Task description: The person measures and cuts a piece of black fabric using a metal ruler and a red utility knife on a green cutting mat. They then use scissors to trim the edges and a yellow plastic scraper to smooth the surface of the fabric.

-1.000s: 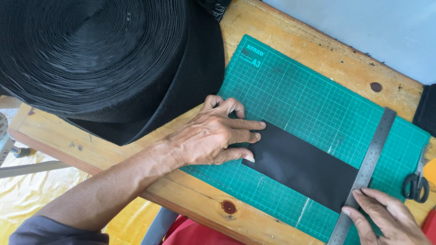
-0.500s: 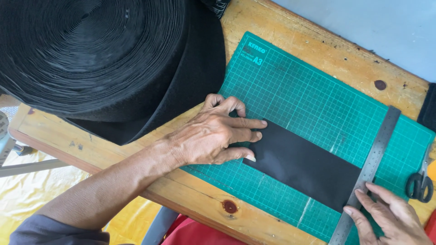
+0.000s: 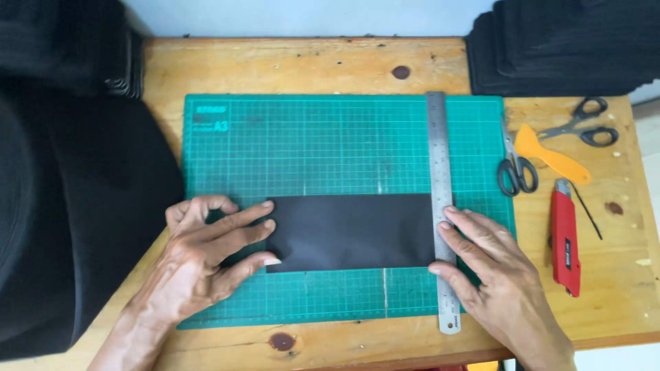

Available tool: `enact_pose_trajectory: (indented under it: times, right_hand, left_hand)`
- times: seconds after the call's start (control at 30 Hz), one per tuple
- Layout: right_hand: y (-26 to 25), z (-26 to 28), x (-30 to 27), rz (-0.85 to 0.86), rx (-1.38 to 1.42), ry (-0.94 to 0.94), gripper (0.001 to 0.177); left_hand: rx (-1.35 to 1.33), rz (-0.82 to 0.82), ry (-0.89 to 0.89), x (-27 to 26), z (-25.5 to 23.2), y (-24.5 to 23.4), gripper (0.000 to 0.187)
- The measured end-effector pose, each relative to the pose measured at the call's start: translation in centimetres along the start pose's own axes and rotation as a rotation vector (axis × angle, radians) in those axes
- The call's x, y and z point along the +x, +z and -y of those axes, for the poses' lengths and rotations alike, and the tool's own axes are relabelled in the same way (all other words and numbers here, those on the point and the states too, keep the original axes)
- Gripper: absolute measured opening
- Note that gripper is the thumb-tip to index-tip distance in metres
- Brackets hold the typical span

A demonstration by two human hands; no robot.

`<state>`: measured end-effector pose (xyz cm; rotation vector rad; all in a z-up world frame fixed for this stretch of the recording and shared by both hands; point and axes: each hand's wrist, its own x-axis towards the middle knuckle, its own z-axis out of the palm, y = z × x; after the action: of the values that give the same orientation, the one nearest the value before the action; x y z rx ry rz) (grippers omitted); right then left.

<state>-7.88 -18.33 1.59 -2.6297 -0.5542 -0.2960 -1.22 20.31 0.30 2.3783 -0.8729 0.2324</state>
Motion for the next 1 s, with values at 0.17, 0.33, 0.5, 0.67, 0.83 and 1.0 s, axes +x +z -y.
enact_pose_trajectory:
  times: [0.17,0.33,0.5,0.67,0.83,1.0]
  right_hand:
    - [1.4,-0.9,-1.5,-0.070,-0.022,-0.018,0.058]
    - [1.3,-1.0,-1.5,-0.129,0.009,-0.019,0.058]
    - [0.8,-1.3,-1.3,-0.057,-0.056,-0.018,0.052]
    - [0.8,-1.2,-1.3,-0.059,-0.063,-0.007,0.050]
    - [0.8,-1.1,-1.4,-0.059,-0.036,0.008,0.050]
    - [0.8,-1.1,-1.3,-0.071,-0.047,0.000,0.047]
  left_hand:
    - [-0.113,0.051,-0.011,0.5,-0.4,0.0,0.038]
    - [-0.007,0.058,-0.011,0.2,-0.3,0.4,0.043]
    - [-0.013,0.081,-0.064,0.0,-0.4,0.3,0.045]
    - [0.026,0.073,-0.059,-0.3,-0.3,0.5,0.046]
    - [0.028,0.077,-0.065,-0.4,-0.2,0.6,0.046]
    - [0.036,0.083,-0.060,-0.2,-0.2,0.6,0.045]
